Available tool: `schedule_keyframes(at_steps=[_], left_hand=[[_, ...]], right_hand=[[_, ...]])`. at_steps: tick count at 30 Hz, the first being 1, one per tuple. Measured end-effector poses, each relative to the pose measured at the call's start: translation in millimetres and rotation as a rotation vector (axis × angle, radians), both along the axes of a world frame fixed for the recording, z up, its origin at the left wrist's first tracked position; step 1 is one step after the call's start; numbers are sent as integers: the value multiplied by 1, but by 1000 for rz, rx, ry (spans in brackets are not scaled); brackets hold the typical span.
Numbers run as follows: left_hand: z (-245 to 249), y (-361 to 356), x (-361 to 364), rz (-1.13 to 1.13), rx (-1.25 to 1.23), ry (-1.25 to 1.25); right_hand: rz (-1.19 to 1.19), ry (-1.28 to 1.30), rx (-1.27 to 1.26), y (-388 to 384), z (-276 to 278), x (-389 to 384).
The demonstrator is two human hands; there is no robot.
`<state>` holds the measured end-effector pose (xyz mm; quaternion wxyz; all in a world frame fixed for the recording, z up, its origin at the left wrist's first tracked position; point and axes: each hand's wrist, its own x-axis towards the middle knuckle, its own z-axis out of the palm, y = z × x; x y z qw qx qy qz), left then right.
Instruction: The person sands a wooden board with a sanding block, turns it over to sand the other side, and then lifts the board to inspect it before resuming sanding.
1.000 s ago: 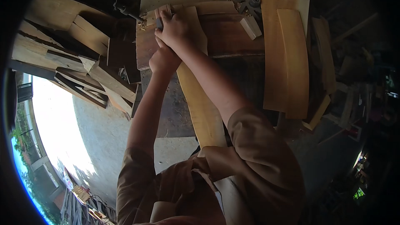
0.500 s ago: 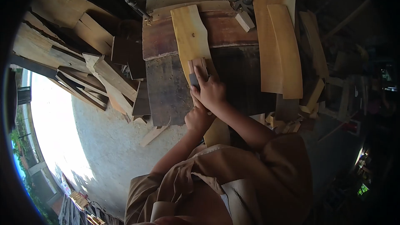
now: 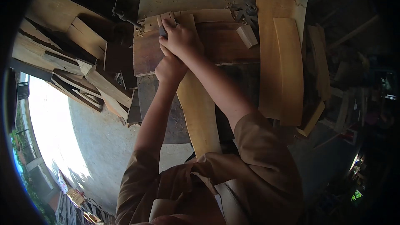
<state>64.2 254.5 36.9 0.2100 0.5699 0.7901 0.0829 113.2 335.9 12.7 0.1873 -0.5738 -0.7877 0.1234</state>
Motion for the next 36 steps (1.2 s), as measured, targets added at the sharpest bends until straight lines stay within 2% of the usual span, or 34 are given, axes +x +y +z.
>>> schedule_keyframes(at_steps=[3, 5, 6, 11, 15, 16, 17, 19, 21, 22, 28, 30, 33, 36], left_hand=[[3, 47, -18, 10, 5, 64], [2, 42, -19, -13, -8, 95], [2, 29, -14, -28, -11, 98], [-14, -101, 23, -54, -28, 34], [-32, -236, 48, -191, -34, 15], [-46, -263, 51, -221, 192, 64], [-46, -275, 50, -256, 198, 60], [-45, -273, 52, -246, 87, 26], [-41, -246, 48, -243, 89, 34], [-38, -224, 45, -235, 94, 43], [-5, -32, 17, -70, -35, 2], [-3, 13, 7, -119, -3, 78], [-3, -1, 3, -178, 28, 78], [-7, -43, 22, -139, -33, 88]], right_hand=[[35, 33, 54, 42, 8, -16], [-16, -19, 31, 39, 12, -18], [-21, 6, -59, 32, 5, -14], [-28, -95, -124, -106, 2, 34], [-114, -3, -66, -247, -1, 73], [-115, -1, -64, -264, -2, 76], [-138, 16, -59, -278, -3, 79], [-163, 31, -67, -286, -5, 79], [-153, 63, -24, -256, -7, 75], [-166, 66, 31, -233, -8, 69], [-130, 50, -82, -39, -1, 24], [-101, 15, -176, 6, 11, 17], [-172, 39, -105, -10, 5, 19], [-176, 22, -60, -51, -4, 31]])
